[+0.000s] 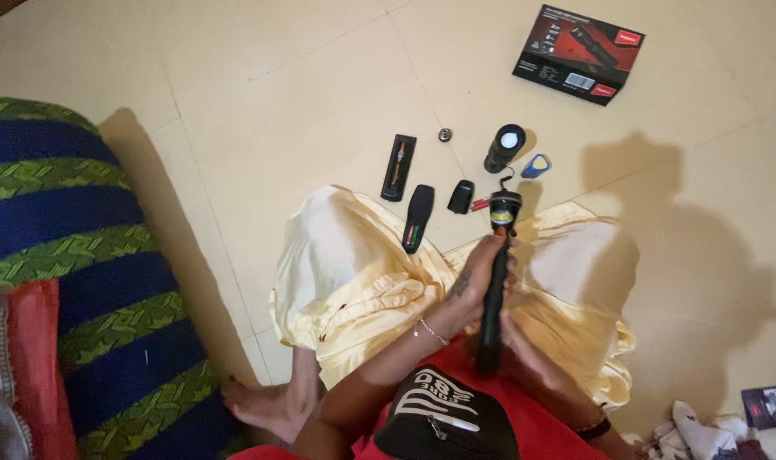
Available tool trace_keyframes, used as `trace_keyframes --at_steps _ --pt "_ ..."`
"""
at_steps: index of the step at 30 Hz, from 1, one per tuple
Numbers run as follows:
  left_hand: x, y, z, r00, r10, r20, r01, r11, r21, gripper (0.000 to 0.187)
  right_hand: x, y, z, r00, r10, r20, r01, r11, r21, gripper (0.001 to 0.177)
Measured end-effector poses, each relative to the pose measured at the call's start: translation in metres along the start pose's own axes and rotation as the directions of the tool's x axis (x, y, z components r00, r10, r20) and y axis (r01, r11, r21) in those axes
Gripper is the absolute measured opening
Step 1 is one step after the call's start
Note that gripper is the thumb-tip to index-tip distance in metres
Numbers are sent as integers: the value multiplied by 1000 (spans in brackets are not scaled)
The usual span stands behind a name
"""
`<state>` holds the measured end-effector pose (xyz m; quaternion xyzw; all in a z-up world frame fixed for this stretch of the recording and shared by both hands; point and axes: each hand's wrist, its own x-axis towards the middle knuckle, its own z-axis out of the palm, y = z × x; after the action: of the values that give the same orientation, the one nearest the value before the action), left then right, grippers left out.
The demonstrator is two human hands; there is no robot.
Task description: The person sits on the floor and assembles a flashlight. They insert a red battery into the flashlight body, then screw the head onto the body to complete the assembly.
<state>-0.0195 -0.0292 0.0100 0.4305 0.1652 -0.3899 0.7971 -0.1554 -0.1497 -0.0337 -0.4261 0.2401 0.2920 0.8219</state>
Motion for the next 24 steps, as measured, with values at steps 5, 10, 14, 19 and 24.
trace_keyframes --at_steps 5,10,14,19,24 --pt "-28 -5 33 965 -104 241 115 993 -32 37 3 -94 -24 864 -491 -108 453 854 -255 57" --pt "-34 -9 55 938 -124 322 110 992 62 38 31 -186 -29 864 -496 84 500 829 -252 61" --pt "-45 0 55 932 -129 338 93 988 120 38 29 -201 -30 944 -240 225 283 942 -182 55" --pt "-54 3 58 939 -142 312 103 985 138 34 13 -223 -12 927 -129 353 271 879 -391 53" --pt "-58 3 59 944 -162 289 129 983 132 32 -1 -240 11 956 -53 290 233 737 -634 49"
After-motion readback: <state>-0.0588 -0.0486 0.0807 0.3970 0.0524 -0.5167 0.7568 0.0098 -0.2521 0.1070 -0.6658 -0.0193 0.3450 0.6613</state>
